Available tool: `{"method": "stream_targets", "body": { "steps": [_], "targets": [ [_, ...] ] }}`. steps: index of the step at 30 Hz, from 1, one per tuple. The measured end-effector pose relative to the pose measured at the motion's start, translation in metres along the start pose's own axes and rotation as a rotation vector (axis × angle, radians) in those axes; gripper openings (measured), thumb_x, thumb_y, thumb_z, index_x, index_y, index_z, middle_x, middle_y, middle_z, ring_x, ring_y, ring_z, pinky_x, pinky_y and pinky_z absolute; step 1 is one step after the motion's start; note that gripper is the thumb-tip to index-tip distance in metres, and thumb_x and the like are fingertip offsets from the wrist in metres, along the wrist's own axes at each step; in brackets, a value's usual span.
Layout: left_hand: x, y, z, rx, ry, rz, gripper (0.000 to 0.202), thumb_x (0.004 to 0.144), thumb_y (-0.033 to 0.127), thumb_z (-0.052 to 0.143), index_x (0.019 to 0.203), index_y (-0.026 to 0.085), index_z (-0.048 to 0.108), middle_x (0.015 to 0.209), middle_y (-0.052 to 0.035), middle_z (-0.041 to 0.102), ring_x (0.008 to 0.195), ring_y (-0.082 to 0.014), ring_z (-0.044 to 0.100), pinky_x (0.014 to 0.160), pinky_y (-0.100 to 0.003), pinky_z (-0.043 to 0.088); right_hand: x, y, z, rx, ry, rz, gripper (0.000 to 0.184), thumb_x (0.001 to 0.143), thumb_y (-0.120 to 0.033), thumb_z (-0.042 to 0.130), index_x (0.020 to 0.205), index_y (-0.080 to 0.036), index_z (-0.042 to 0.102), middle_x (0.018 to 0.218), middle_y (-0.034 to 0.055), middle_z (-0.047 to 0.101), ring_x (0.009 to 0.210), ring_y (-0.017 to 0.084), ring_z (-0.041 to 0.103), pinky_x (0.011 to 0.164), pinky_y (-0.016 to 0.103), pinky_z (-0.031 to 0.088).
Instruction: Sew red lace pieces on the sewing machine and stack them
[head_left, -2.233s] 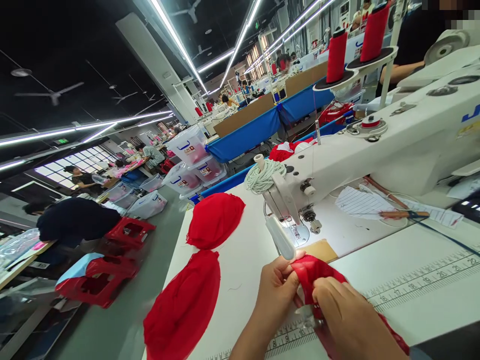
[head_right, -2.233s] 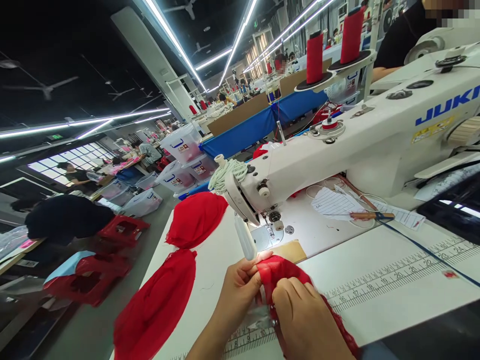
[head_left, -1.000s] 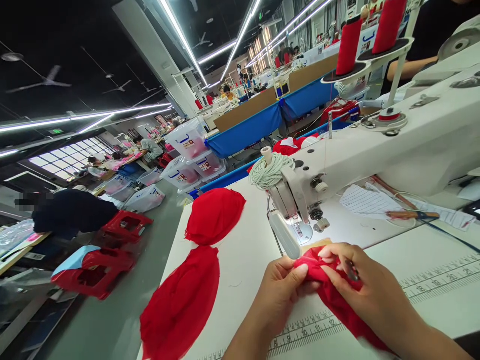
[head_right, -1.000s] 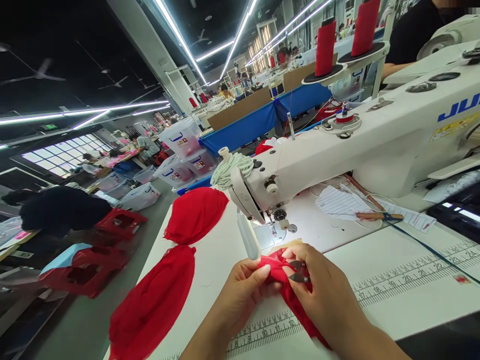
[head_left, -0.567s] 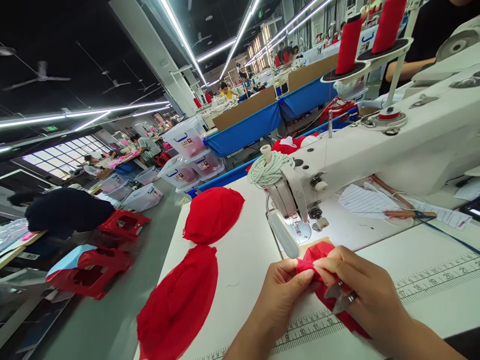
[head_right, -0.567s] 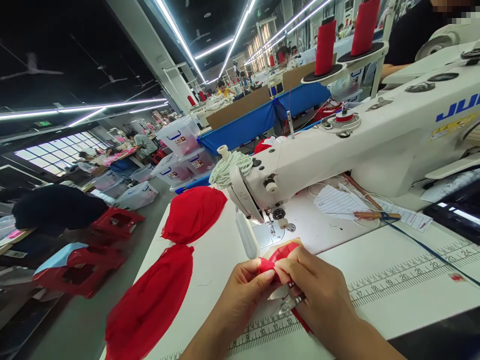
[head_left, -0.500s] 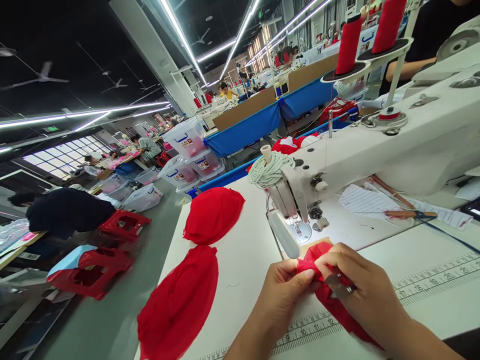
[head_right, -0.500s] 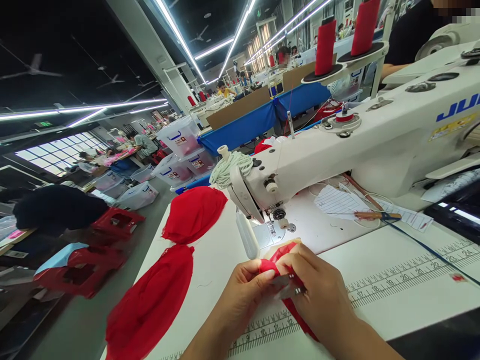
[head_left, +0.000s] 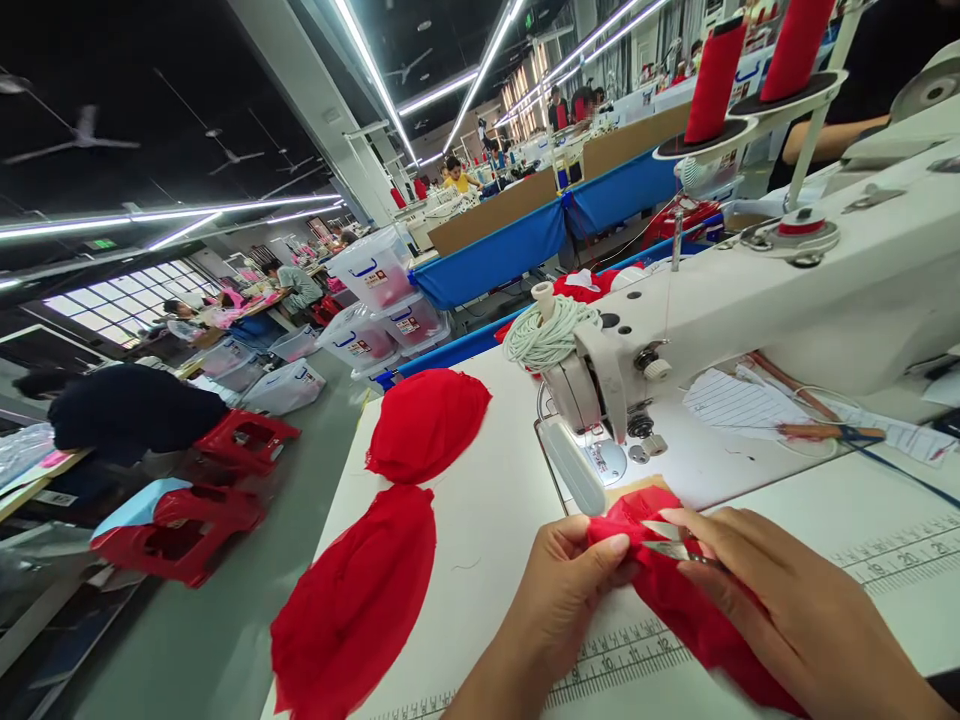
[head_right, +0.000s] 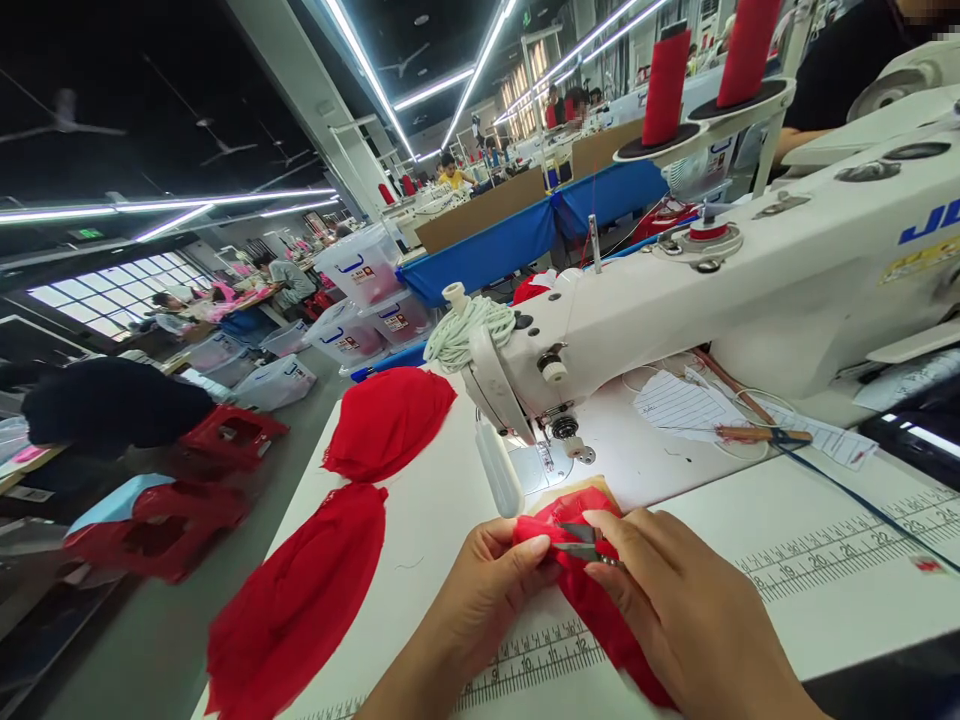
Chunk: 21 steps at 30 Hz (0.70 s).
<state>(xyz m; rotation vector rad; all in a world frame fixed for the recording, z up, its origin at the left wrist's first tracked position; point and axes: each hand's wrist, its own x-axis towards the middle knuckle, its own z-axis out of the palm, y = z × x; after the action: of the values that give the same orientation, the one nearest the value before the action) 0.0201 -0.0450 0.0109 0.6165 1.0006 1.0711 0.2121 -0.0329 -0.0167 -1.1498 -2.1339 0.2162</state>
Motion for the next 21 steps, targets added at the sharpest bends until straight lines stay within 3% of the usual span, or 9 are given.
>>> {"method": "stream_targets", "body": {
  "steps": [2, 5, 10, 15, 21],
  "targets": [
    [0.0, -0.001, 0.0, 0.013, 0.0, 0.011, 0.027, 0.065, 0.033, 0.082, 0.076, 0.01, 0.074, 0.079, -0.0098, 0.071, 0.076, -0.0166, 0.062, 0.078, -0.03, 0.048, 0.001, 0.001, 0.001, -0.079, 0.036, -0.125, 0.03, 0.095, -0.033, 0.044, 0.119, -0.023, 0.057, 0.094, 0.0051, 0.07, 0.08, 0.019, 0.067, 0.059, 0.026, 0.053],
    [0.0, 0.0, 0.0, 0.025, 0.002, 0.026, 0.029, 0.064, 0.035, 0.082, 0.076, 0.01, 0.074, 0.076, -0.0085, 0.07, 0.073, -0.0157, 0.061, 0.075, -0.028, 0.048, 0.009, -0.002, 0.002, -0.149, 0.114, -0.19, 0.03, 0.096, -0.031, 0.042, 0.113, -0.017, 0.062, 0.085, 0.0055, 0.069, 0.075, 0.019, 0.065, 0.061, 0.03, 0.051],
    [0.0, 0.003, 0.002, 0.061, 0.016, 0.028, 0.029, 0.062, 0.037, 0.083, 0.069, 0.011, 0.073, 0.066, -0.0045, 0.065, 0.064, -0.012, 0.057, 0.069, -0.025, 0.046, 0.019, -0.011, 0.0, -0.181, 0.162, -0.209, 0.034, 0.098, -0.031, 0.037, 0.105, -0.016, 0.066, 0.079, 0.0052, 0.069, 0.071, 0.019, 0.063, 0.06, 0.03, 0.049],
    [0.0, 0.001, 0.0, 0.091, 0.019, 0.03, 0.032, 0.062, 0.039, 0.082, 0.073, 0.01, 0.074, 0.068, -0.0062, 0.066, 0.067, -0.0147, 0.058, 0.071, -0.027, 0.046, 0.018, -0.011, 0.0, -0.158, 0.168, -0.18, 0.034, 0.098, -0.033, 0.038, 0.102, -0.018, 0.068, 0.079, 0.0041, 0.07, 0.07, 0.018, 0.064, 0.059, 0.03, 0.049],
    [0.001, -0.001, 0.0, 0.115, 0.036, 0.025, 0.03, 0.062, 0.038, 0.082, 0.069, 0.011, 0.073, 0.065, -0.005, 0.066, 0.064, -0.0142, 0.058, 0.069, -0.027, 0.047, 0.012, -0.005, 0.001, -0.124, 0.117, -0.132, 0.031, 0.096, -0.033, 0.04, 0.106, -0.021, 0.067, 0.084, 0.0038, 0.071, 0.074, 0.018, 0.067, 0.058, 0.028, 0.052]
  ]
}}
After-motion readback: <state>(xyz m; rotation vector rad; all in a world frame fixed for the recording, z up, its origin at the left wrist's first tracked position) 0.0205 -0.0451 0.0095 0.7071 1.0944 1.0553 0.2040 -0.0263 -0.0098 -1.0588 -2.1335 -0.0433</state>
